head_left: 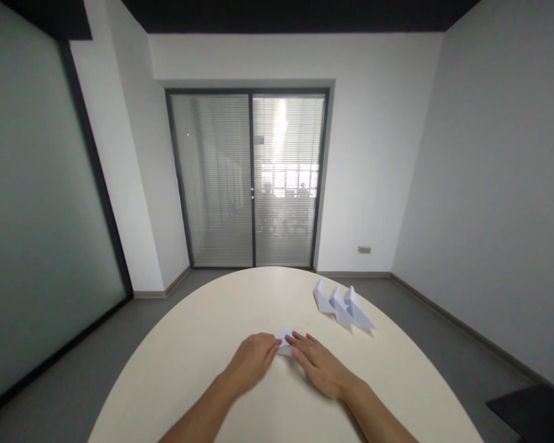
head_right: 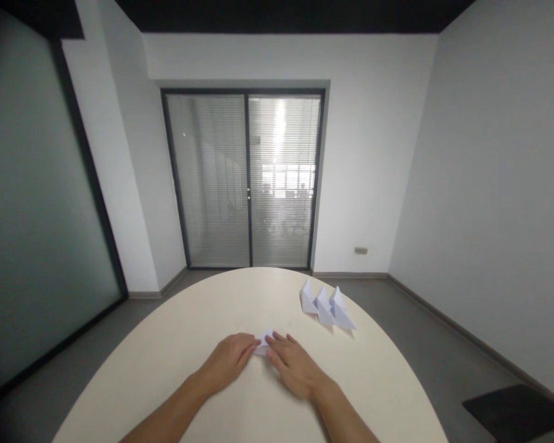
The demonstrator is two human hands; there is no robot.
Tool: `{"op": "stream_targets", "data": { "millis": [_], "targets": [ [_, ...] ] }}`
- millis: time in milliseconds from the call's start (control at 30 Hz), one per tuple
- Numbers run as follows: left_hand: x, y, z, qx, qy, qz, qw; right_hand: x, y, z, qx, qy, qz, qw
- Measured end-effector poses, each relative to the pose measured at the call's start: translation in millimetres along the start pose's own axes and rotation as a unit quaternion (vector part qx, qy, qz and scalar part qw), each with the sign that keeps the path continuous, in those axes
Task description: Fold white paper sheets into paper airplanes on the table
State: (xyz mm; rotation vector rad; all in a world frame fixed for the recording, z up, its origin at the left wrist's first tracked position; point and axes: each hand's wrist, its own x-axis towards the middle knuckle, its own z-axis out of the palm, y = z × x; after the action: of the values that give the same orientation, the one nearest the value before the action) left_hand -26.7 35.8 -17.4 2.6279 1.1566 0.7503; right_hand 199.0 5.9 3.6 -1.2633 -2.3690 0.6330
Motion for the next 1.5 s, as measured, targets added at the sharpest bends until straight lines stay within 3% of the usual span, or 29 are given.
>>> {"op": "stream_targets", "data": {
  "millis": [400,967,1133,1367,1500],
  "targets": [
    [1.0,4.4,-11.0,0.063,-0.007,-0.097,0.993,0.2,-2.4,0.4,-0.03,0.09,0.037,0.995],
    [-5.8,-9.7,0.0,-0.033,0.02,-0.106,0.994,6.6,14.4,9.5,-0.054,0.164,0.118,0.978],
    [-4.8,-13.9,6.8,-0.032,0.023,-0.039,0.998,6.5,19.5,10.9,-0.067,0.155,0.059,0.984],
    [-2.6,-15.1,8.7,-0.032,0.026,-0.021,0.999,6.2,13.3,8.5,-0.084,0.141,0.011,0.986],
    [-1.9,-10.7,4.3,-0.049,0.027,-0.009,0.998,4.7,0.8,5.5,-0.074,0.102,-0.043,0.991]
  ]
}}
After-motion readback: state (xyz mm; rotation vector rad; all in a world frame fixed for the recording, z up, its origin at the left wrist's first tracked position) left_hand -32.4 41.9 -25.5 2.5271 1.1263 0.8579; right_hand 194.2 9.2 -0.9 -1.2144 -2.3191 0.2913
